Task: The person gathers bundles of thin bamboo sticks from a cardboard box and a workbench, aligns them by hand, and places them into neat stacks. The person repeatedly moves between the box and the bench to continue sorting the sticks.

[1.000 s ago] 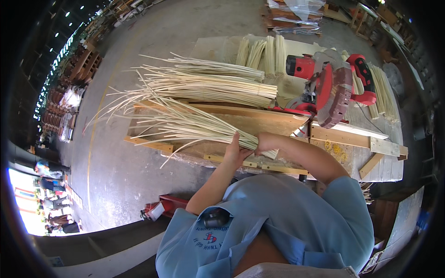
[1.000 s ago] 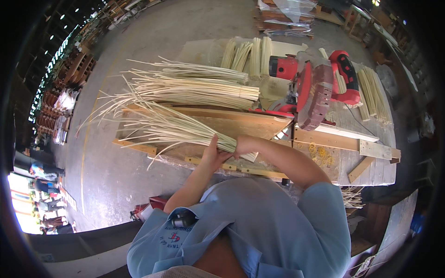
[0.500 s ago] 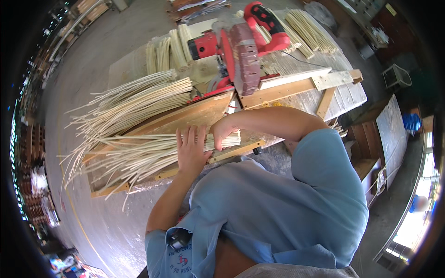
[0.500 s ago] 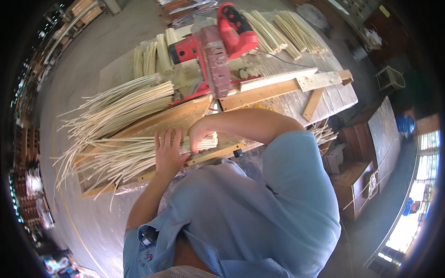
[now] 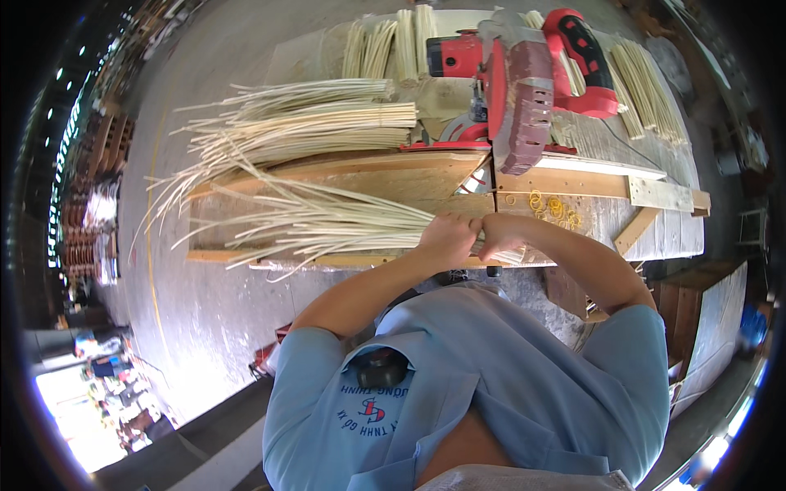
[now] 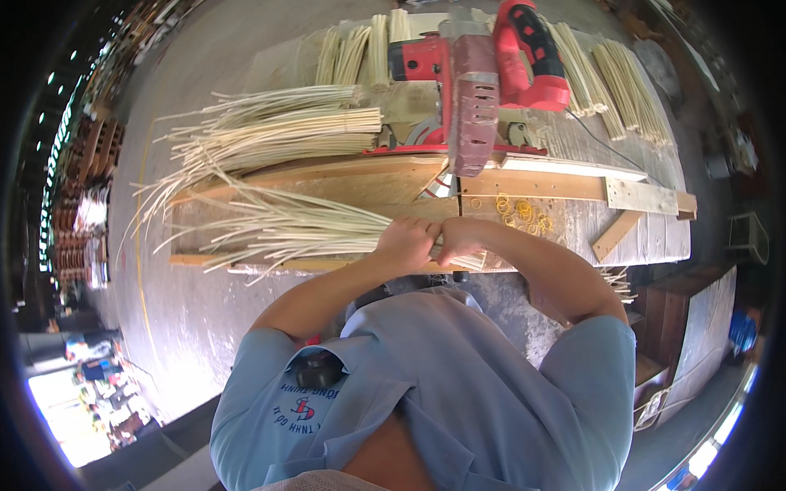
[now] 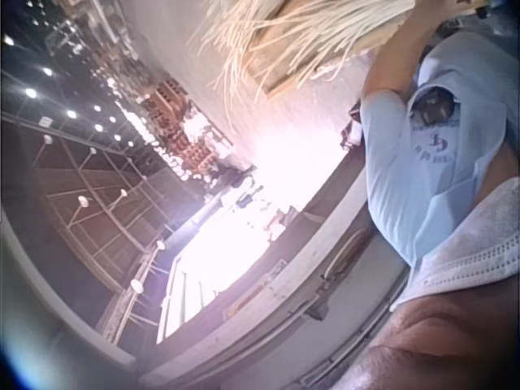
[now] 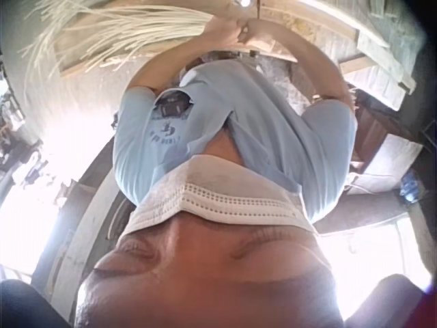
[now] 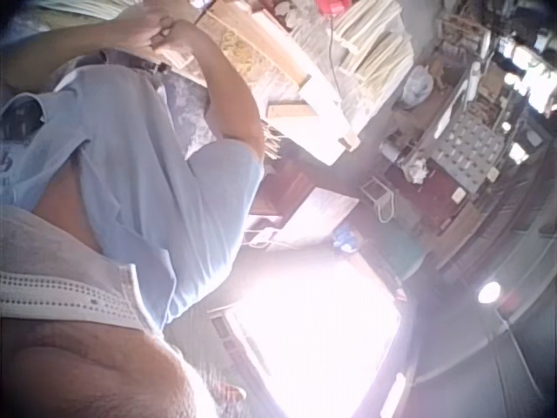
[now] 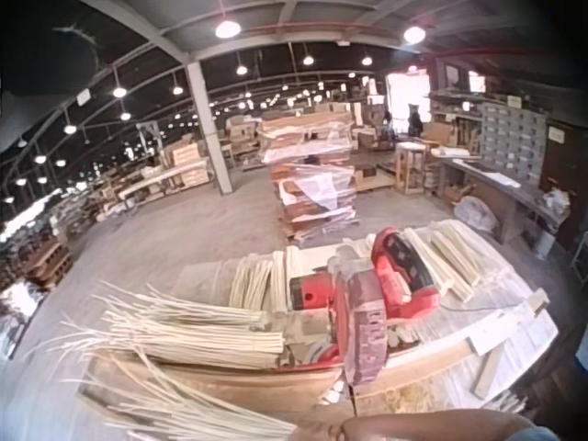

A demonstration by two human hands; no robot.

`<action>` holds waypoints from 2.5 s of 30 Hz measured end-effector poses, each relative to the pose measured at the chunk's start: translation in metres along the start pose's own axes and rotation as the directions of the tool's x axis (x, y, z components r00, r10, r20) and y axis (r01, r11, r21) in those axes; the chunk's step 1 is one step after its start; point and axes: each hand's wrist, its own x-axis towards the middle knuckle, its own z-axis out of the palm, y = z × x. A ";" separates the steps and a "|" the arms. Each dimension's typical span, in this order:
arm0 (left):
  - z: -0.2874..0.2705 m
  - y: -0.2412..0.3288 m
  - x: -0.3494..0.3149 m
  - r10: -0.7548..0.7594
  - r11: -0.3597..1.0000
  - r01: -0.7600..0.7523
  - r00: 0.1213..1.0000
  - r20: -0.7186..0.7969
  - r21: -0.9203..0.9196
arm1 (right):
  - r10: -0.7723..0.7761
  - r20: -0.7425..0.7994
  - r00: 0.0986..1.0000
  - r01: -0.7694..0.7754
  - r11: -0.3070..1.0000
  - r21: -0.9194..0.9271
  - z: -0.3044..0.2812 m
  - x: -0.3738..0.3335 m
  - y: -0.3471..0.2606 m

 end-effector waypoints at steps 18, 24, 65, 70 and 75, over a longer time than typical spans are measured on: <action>-0.019 0.032 -0.010 0.207 0.975 -0.206 0.978 -0.005 -0.080 | 0.245 -0.502 0.830 -0.397 0.890 -0.223 0.073 -0.092 -0.035; -0.014 0.071 -0.004 0.206 0.977 -0.204 0.978 0.039 -0.054 | 0.287 -0.492 0.822 -0.422 0.887 -0.186 0.091 -0.124 -0.022; 0.057 0.155 -0.016 -0.355 0.802 0.135 0.891 -0.283 -0.582 | 0.085 -0.558 0.825 -0.358 0.844 -0.400 -0.103 -0.200 0.277; 0.069 0.156 -0.011 -0.440 0.698 0.219 0.882 -0.167 -0.682 | 0.122 -0.505 0.855 -0.347 0.858 -0.380 -0.112 -0.188 0.275; 0.078 0.153 -0.005 -0.470 0.642 0.227 0.871 -0.143 -0.733 | 0.118 -0.504 0.856 -0.345 0.855 -0.386 -0.113 -0.189 0.284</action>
